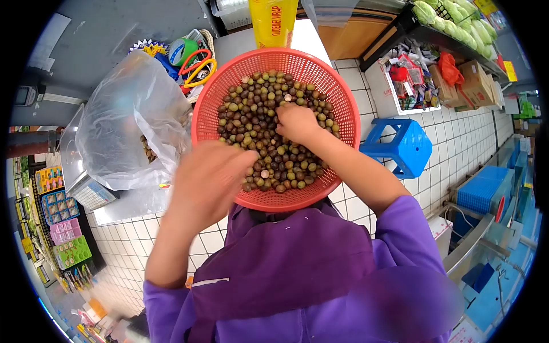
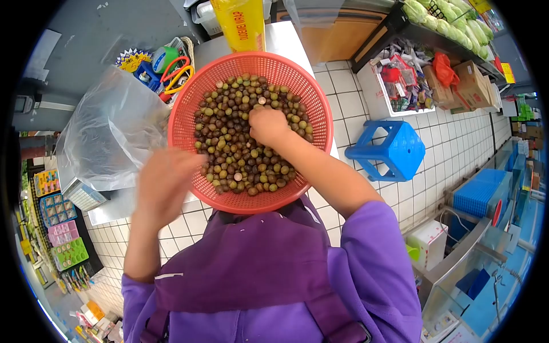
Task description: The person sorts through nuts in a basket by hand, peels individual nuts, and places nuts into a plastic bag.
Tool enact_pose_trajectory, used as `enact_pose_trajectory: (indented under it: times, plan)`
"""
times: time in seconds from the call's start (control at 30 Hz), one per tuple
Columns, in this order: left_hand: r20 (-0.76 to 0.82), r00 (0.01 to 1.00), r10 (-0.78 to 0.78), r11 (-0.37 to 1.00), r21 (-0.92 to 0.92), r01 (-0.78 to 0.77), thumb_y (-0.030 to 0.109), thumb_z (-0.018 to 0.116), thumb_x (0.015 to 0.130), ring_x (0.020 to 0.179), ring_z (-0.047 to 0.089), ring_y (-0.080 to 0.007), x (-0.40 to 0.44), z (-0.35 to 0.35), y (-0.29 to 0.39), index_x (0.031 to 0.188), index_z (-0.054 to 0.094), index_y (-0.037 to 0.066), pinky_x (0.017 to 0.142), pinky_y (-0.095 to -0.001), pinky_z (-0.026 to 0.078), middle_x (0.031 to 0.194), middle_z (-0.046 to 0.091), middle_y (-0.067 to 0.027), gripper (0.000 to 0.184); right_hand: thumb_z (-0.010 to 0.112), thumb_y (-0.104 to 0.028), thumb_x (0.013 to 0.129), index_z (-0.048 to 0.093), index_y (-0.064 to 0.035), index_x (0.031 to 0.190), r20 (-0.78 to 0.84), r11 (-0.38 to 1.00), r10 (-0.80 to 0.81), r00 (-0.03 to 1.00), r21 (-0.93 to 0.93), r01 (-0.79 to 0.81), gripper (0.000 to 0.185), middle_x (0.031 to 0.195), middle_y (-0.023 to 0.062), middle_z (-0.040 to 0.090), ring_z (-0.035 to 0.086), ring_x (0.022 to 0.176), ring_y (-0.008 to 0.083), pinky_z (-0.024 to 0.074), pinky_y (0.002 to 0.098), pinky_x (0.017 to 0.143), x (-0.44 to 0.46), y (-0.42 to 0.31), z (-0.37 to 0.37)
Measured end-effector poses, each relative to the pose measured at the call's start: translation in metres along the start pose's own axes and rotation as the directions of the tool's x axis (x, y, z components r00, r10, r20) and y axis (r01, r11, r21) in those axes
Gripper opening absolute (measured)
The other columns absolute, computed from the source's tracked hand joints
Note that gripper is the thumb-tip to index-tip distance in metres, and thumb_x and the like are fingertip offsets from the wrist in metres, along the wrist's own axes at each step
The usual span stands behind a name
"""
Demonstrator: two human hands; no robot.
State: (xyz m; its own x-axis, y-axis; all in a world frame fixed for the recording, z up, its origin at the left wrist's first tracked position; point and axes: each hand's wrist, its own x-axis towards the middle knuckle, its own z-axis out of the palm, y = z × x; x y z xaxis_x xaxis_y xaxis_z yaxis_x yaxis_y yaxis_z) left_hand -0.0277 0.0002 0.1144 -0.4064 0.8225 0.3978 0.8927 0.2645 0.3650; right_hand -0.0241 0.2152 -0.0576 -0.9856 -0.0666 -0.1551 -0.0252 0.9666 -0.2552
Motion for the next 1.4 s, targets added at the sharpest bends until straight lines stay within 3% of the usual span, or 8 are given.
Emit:
enact_pose_trajectory:
  times: [0.1,0.17,0.3,0.47,0.53,0.83,1.1,1.4]
  plan:
    - [0.414,0.894,-0.168,0.976,-0.057,0.21,0.007,0.057,0.077,0.086,0.054,-0.0256,-0.027,0.075,-0.029,0.084,0.058,0.003,0.07,-0.0358,0.048,0.084,0.053,-0.0066,0.009,0.061,-0.014,0.076,0.058,0.0003,0.088,0.029,0.959,0.061,0.998,0.276,-0.067,0.02,0.081,0.009,0.061,0.062,0.071,0.0238,0.0503,0.0316,0.062,-0.015,0.012,-0.016]
    - [0.481,0.856,-0.189,0.967,-0.063,0.249,0.01,0.058,0.077,0.089,0.053,-0.0268,-0.043,0.109,-0.035,0.086,0.058,0.004,0.071,-0.0368,0.047,0.086,0.052,-0.0082,0.011,0.059,-0.012,0.08,0.058,-0.0002,0.092,0.264,0.368,0.166,0.95,0.877,-0.308,0.016,0.085,0.0074,0.062,0.062,0.075,0.0186,0.0501,0.0298,0.063,-0.03,0.016,-0.022]
    - [0.608,0.774,-0.178,0.98,0.039,0.195,0.012,0.06,0.075,0.093,0.052,-0.0278,-0.044,0.139,-0.032,0.089,0.058,0.005,0.073,-0.0376,0.047,0.092,0.05,-0.0101,0.016,0.051,-0.003,0.087,0.054,0.0037,0.109,0.295,-0.333,0.054,0.954,0.906,-0.261,0.024,0.102,0.0117,0.061,0.061,0.094,0.0186,0.0498,0.029,0.083,-0.062,0.02,-0.038]
    - [0.505,0.844,-0.181,0.981,0.032,0.191,0.011,0.06,0.076,0.088,0.053,-0.0238,-0.026,0.129,-0.029,0.097,0.059,0.005,0.07,-0.034,0.047,0.09,0.051,-0.0095,0.022,0.052,-0.008,0.088,0.054,0.0027,0.112,0.225,-0.505,-0.006,0.974,0.84,-0.197,0.026,0.105,0.0122,0.06,0.06,0.096,0.018,0.0483,0.0289,0.087,-0.08,0.003,-0.051]
    - [0.356,0.794,-0.494,0.666,-0.432,0.608,0.011,0.064,0.077,0.082,0.054,-0.02,-0.005,0.108,-0.016,0.104,0.058,0.006,0.064,-0.0295,0.047,0.091,0.05,-0.009,0.028,0.052,-0.009,0.088,0.053,0.0028,0.113,0.225,-0.526,-0.013,0.974,0.827,-0.198,0.027,0.105,0.0129,0.061,0.061,0.093,0.0173,0.0492,0.0279,0.085,-0.083,0.0,-0.048]
    - [-0.057,0.926,-0.374,0.764,-0.585,0.272,0.01,0.068,0.076,0.076,0.053,-0.0164,-0.003,0.108,0.003,0.108,0.058,0.004,0.058,-0.0256,0.044,0.085,0.053,-0.0065,0.034,0.059,-0.024,0.087,0.057,-0.0072,0.085,0.239,-0.599,0.023,0.971,0.781,-0.178,0.017,0.078,0.0008,0.06,0.056,0.069,0.0082,0.0465,0.021,0.066,-0.092,-0.033,-0.043]
    - [-0.201,0.931,-0.306,0.885,-0.42,0.2,0.006,0.066,0.075,0.057,0.055,-0.0206,-0.012,0.088,0.01,0.097,0.059,0.003,0.052,-0.0283,0.044,0.073,0.058,-0.0078,0.023,0.06,-0.029,0.087,0.056,-0.0074,0.081,0.311,-0.508,0.018,0.95,0.822,-0.259,0.023,0.075,0.0005,0.059,0.053,0.064,0.0078,0.0462,0.0226,0.061,-0.098,-0.045,-0.058]
    - [-0.479,0.821,-0.31,0.789,0.352,0.503,0.0,0.059,0.08,0.089,0.056,-0.0227,-0.038,-0.059,-0.039,0.108,0.059,0.0,0.078,-0.031,0.044,0.105,0.059,-0.0136,0.028,0.055,-0.011,0.079,0.063,-0.0036,0.09,-0.285,0.864,0.104,0.953,0.5,0.056,0.016,0.096,0.0121,0.06,0.055,0.095,0.029,0.0459,0.0396,0.08,-0.037,0.027,-0.023]
